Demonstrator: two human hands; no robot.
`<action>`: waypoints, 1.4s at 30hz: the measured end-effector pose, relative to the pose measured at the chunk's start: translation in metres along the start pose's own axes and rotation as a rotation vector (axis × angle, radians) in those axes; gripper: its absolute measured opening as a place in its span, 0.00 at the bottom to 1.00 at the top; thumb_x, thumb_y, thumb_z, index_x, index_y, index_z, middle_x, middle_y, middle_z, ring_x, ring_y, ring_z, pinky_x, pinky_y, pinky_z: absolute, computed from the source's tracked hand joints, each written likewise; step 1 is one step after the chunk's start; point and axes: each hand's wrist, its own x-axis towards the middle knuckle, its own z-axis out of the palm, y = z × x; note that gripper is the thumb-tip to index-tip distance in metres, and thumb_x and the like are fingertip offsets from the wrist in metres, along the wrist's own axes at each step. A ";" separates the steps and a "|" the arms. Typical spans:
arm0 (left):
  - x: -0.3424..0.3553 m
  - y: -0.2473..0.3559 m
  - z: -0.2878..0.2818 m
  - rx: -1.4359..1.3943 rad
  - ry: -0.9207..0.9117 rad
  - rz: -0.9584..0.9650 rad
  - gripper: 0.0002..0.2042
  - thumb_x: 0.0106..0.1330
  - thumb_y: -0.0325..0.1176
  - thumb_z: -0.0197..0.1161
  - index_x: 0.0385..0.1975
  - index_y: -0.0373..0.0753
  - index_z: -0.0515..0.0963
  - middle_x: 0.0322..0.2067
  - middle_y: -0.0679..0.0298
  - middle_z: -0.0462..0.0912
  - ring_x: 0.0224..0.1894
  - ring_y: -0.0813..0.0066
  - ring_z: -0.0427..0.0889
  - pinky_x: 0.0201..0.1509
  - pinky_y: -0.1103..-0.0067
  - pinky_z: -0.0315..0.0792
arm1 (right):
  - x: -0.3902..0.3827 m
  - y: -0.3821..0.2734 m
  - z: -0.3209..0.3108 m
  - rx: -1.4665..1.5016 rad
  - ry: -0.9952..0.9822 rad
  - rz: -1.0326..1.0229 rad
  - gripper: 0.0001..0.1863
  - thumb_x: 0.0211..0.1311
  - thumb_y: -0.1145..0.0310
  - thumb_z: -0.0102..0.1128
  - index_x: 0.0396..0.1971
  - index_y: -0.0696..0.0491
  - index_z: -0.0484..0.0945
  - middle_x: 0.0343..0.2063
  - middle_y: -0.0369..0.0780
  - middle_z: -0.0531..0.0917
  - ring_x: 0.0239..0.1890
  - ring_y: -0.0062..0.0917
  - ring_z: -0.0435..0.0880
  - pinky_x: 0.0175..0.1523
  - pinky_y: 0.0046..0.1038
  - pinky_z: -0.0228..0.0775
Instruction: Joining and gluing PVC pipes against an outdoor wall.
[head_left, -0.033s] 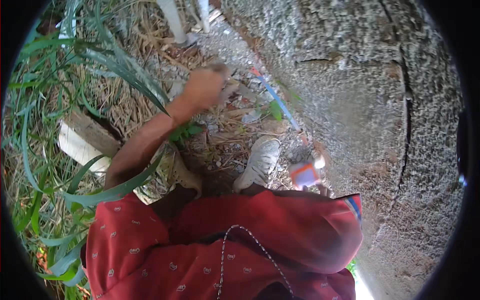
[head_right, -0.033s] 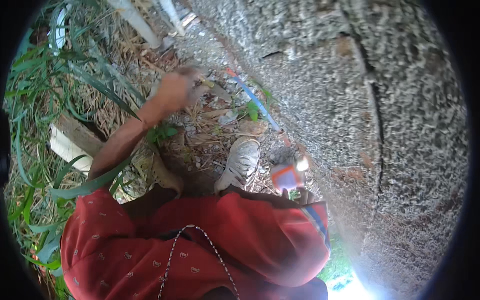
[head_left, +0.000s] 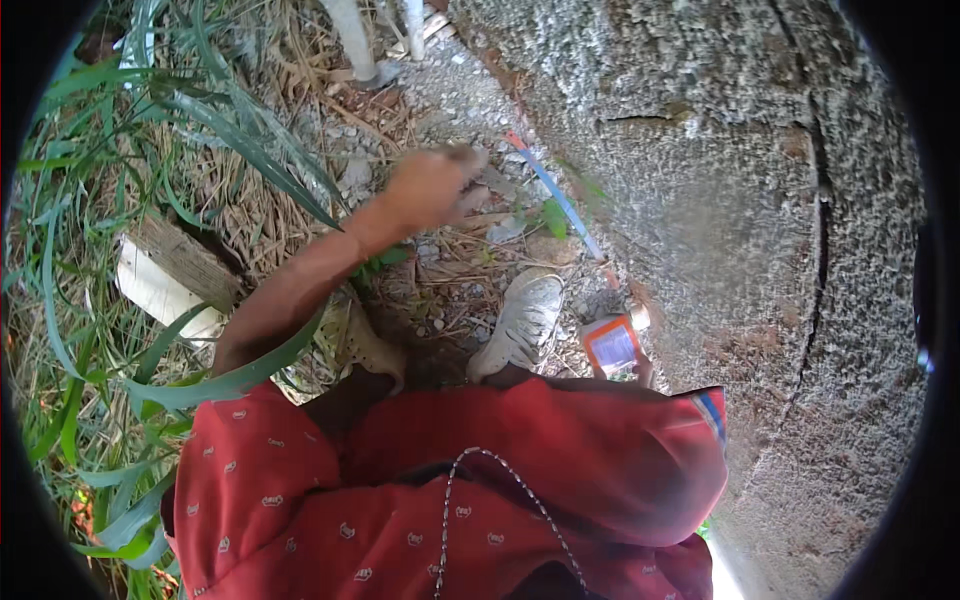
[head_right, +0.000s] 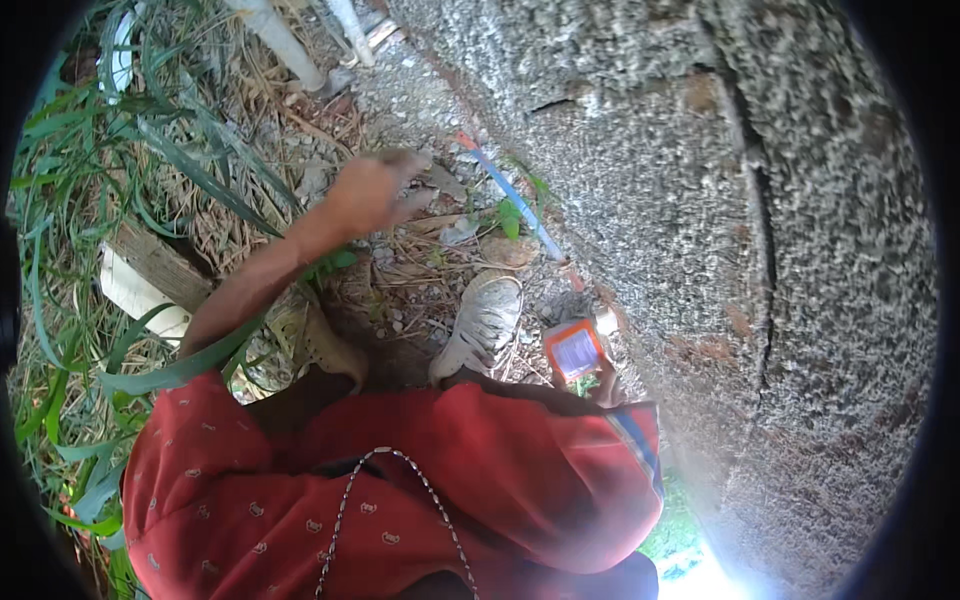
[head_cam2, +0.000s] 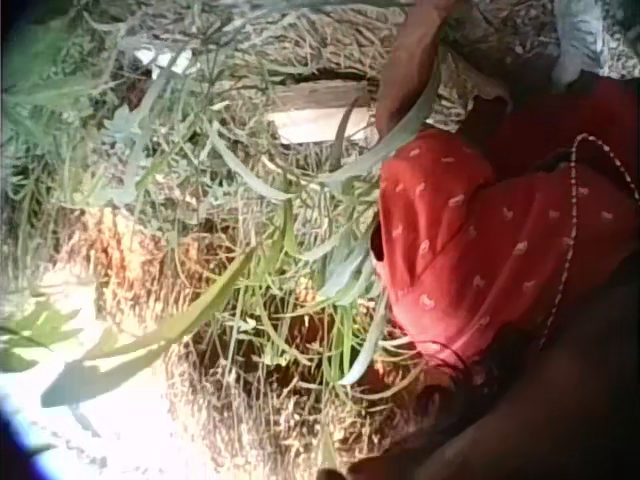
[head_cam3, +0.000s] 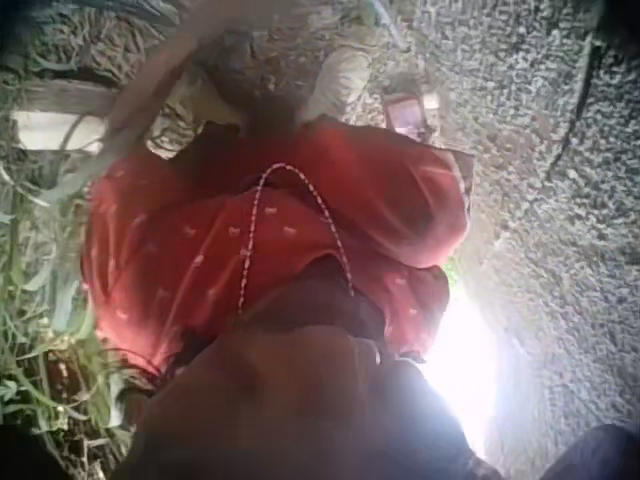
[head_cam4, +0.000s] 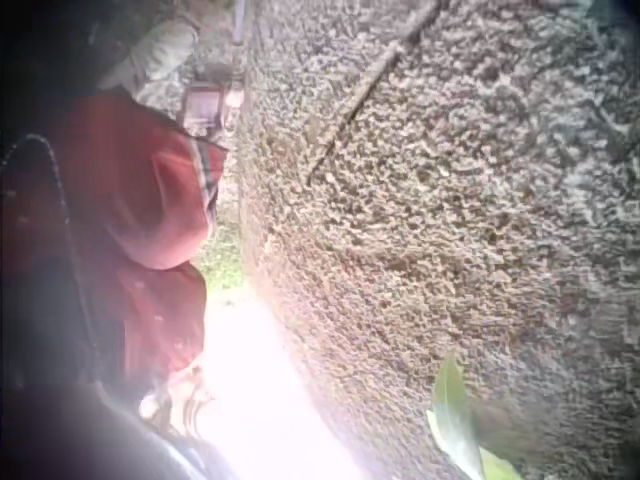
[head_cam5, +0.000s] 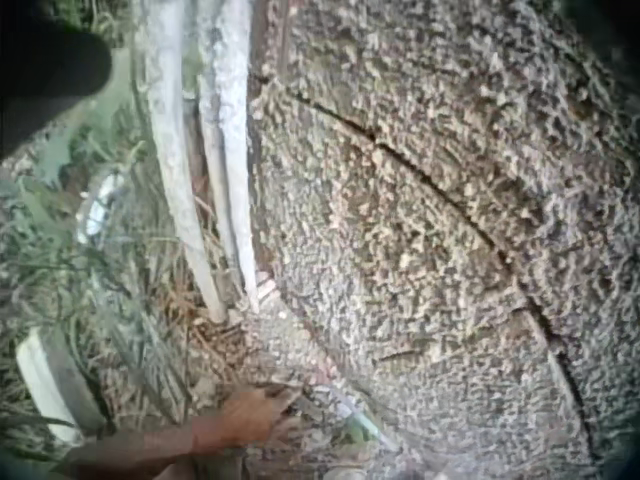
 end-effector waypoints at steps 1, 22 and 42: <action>-0.001 0.014 0.006 -0.116 -0.186 0.000 0.22 0.57 0.46 0.54 0.49 0.41 0.67 0.40 0.53 0.74 0.36 0.56 0.77 0.39 0.68 0.72 | 0.003 -0.001 0.002 -0.005 -0.013 0.010 0.26 0.42 0.68 0.65 0.43 0.56 0.66 0.40 0.45 0.71 0.45 0.38 0.66 0.49 0.40 0.58; -0.039 0.160 0.159 -0.650 -0.491 0.164 0.42 0.42 0.48 0.66 0.55 0.29 0.56 0.47 0.47 0.67 0.46 0.55 0.71 0.49 0.70 0.68 | -0.015 0.098 0.039 0.797 -0.009 0.483 0.23 0.35 0.70 0.73 0.34 0.55 0.70 0.32 0.38 0.74 0.34 0.21 0.74 0.40 0.24 0.70; -0.019 0.066 0.065 -0.689 -0.023 0.240 0.42 0.31 0.43 0.73 0.53 0.43 0.63 0.51 0.58 0.65 0.57 0.61 0.62 0.58 0.71 0.61 | 0.055 -0.076 0.020 0.755 -0.013 -0.567 0.24 0.34 0.68 0.72 0.34 0.56 0.71 0.37 0.42 0.75 0.44 0.33 0.73 0.49 0.32 0.66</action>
